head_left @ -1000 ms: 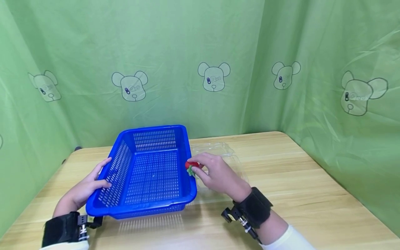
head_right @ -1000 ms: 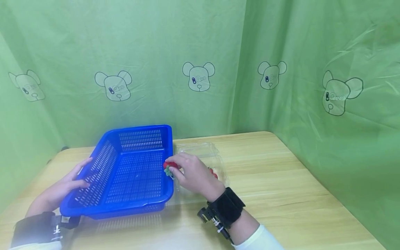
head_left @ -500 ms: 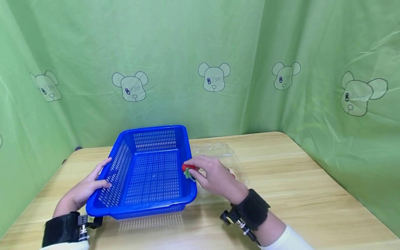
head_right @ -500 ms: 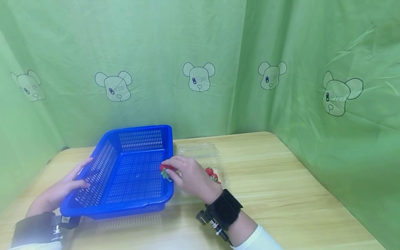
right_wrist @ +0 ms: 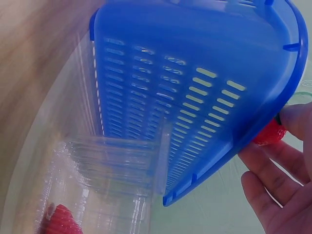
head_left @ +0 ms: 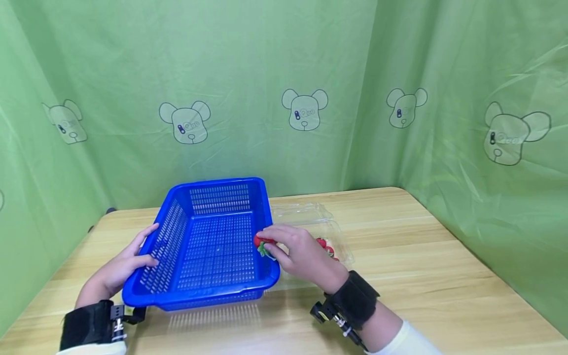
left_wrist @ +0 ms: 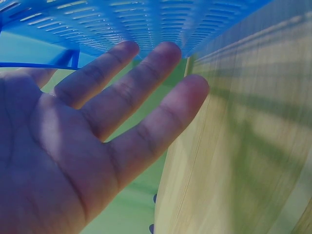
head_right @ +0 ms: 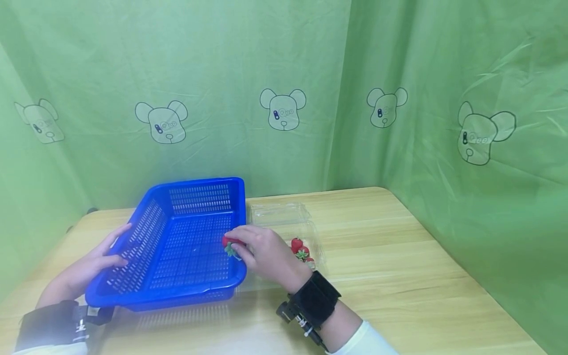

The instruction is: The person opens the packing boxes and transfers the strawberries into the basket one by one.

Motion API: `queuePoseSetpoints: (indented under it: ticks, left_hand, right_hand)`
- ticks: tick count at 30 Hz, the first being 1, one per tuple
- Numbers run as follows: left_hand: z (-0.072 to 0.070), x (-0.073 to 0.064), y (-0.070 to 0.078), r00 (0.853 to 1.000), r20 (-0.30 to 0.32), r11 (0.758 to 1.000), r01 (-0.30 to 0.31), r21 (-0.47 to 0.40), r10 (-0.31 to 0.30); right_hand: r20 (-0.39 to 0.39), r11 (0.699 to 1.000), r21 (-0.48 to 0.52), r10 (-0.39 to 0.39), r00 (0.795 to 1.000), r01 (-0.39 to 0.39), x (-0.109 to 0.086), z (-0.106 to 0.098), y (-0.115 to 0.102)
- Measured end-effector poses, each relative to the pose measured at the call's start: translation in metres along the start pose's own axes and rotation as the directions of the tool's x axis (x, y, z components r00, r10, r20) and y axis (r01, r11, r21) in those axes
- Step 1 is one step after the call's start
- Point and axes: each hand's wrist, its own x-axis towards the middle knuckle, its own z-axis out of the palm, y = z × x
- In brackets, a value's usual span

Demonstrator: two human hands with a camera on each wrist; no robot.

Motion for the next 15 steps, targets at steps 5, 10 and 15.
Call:
queuePoseSetpoints:
  ticks: [5,10,15]
  left_hand:
    - [0.0001,0.0001,0.0003,1.000,0.003,1.000,0.001,-0.002,-0.001]
    - [-0.0005,0.0002,0.0002,1.000,0.010,1.000,-0.005,-0.005,0.005]
    - [-0.0007,0.0000,-0.0002,1.000,0.011,1.000,-0.008,-0.009,0.008]
  right_hand:
    - [0.007,1.000,-0.014,-0.004,1.000,0.004,-0.0005,0.0010,-0.0009]
    - [-0.001,1.000,-0.010,-0.011,1.000,0.011,-0.0016,0.0017,-0.0017]
    - [-0.017,1.000,-0.005,-0.026,1.000,0.026,-0.0013,0.0032,-0.0022]
